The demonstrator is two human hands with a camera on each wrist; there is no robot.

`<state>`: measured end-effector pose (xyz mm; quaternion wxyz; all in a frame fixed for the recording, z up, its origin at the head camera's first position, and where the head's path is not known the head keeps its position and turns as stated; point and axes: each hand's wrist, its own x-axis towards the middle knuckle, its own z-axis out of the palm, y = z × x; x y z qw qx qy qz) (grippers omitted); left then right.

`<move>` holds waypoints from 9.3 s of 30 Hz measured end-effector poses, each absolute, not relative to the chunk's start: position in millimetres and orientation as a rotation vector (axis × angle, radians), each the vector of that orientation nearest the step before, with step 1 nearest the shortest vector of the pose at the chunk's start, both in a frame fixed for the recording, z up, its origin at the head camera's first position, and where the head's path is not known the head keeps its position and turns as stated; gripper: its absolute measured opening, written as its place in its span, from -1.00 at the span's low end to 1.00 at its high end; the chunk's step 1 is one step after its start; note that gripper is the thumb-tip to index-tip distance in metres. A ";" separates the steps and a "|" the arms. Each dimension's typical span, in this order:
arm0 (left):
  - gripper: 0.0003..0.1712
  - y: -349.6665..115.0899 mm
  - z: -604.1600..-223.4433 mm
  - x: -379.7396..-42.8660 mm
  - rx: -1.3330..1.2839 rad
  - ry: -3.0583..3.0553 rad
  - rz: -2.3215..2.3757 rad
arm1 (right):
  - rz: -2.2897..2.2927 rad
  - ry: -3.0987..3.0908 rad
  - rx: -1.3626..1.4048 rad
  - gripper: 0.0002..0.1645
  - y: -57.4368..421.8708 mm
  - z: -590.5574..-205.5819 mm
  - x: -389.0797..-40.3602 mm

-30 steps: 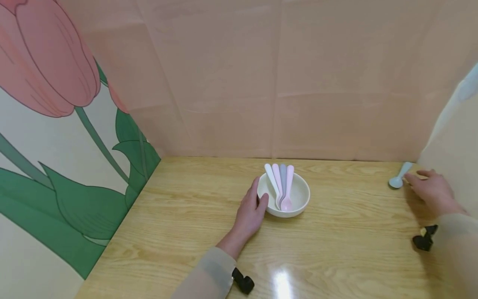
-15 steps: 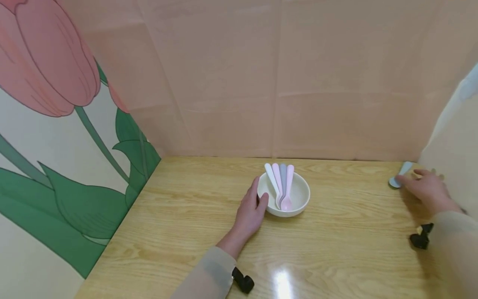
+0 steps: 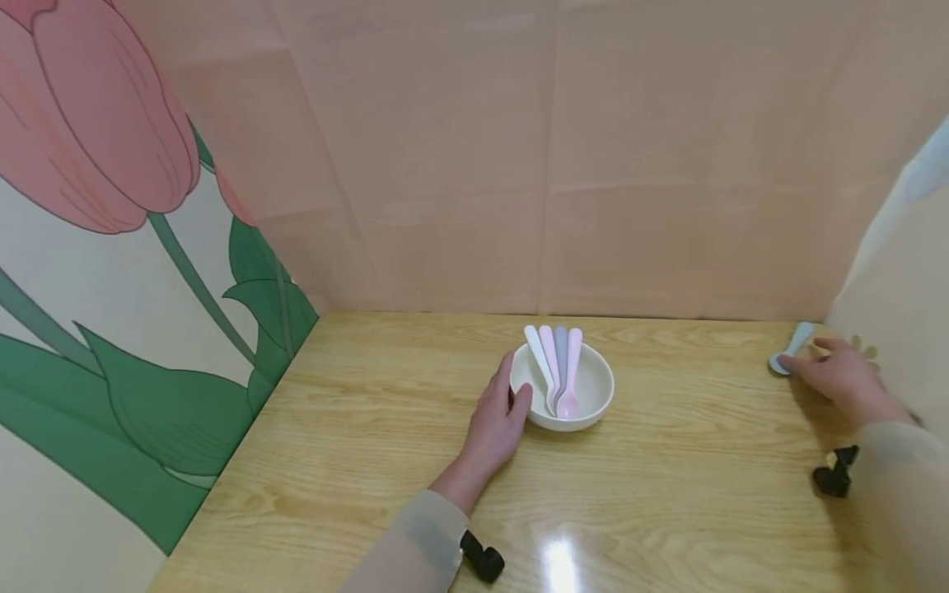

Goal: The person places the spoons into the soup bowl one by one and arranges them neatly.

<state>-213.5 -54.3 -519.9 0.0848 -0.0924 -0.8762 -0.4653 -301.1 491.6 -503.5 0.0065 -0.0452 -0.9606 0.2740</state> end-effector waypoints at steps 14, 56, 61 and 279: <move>-0.27 -54.3 -520.9 -214.2 -0.269 -2.605 -1.409 | 0.850 -3.099 0.067 0.22 495.1 -501.8 -304.7; -0.28 -54.0 -520.3 -212.0 -0.256 -2.615 -1.395 | 0.819 -3.033 -0.118 0.05 487.6 -491.0 -303.3; -0.28 -54.0 -519.4 -210.5 -0.264 -2.604 -1.411 | 0.831 -3.026 -0.142 0.09 490.2 -494.7 -305.1; -0.27 -49.6 -516.2 -218.3 -0.265 -2.597 -1.424 | 1.452 -2.726 0.378 -0.23 197.1 -460.6 -285.8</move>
